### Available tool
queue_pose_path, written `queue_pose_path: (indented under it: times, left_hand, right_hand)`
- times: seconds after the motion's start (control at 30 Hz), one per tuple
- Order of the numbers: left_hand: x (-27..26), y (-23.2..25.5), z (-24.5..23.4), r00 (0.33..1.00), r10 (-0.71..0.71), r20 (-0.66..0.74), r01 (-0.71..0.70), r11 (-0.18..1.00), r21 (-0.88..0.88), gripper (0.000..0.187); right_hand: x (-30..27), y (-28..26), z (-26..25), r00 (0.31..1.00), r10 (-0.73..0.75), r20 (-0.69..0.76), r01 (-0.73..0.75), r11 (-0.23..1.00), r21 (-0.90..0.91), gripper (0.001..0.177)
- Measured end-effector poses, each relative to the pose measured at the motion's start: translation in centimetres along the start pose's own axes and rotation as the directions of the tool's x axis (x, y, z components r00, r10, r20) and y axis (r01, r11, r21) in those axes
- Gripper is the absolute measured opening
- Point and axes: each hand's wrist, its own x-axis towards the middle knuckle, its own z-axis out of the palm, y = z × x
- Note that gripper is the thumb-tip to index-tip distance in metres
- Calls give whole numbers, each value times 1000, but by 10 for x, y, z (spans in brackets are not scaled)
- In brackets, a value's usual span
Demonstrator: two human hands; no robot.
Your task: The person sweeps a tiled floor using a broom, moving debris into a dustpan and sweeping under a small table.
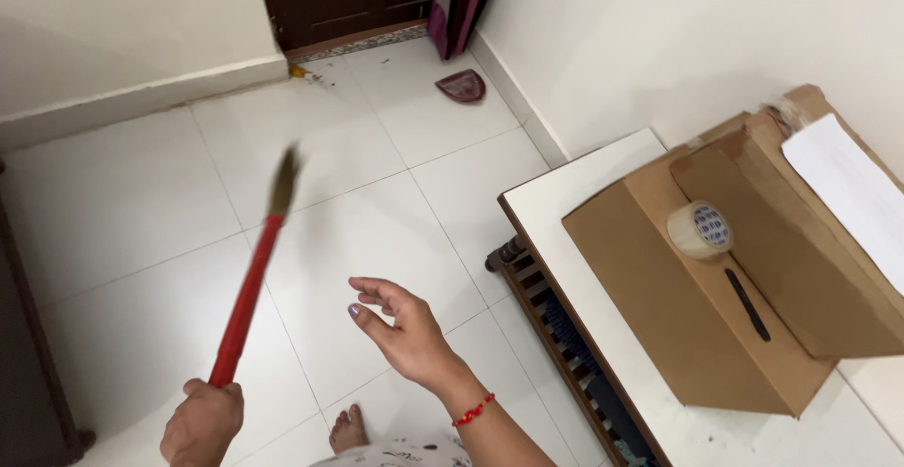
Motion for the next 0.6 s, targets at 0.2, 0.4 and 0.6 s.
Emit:
queue_pose_path:
  times: [0.2, 0.4, 0.6]
  left_hand:
    - [21, -6, 57, 950, -86, 299, 153, 966, -210, 36]
    - [8, 55, 66, 910, -4, 415, 59, 991, -119, 32]
    - [-10, 172, 18, 962, 49, 268, 4, 982, -191, 32]
  right_hand:
    - [19, -6, 3, 998, -29, 47, 29, 1000, -2, 45]
    - [45, 0, -30, 998, 1, 62, -3, 1000, 26, 45]
    - [84, 8, -86, 1000, 11, 29, -12, 999, 30, 43]
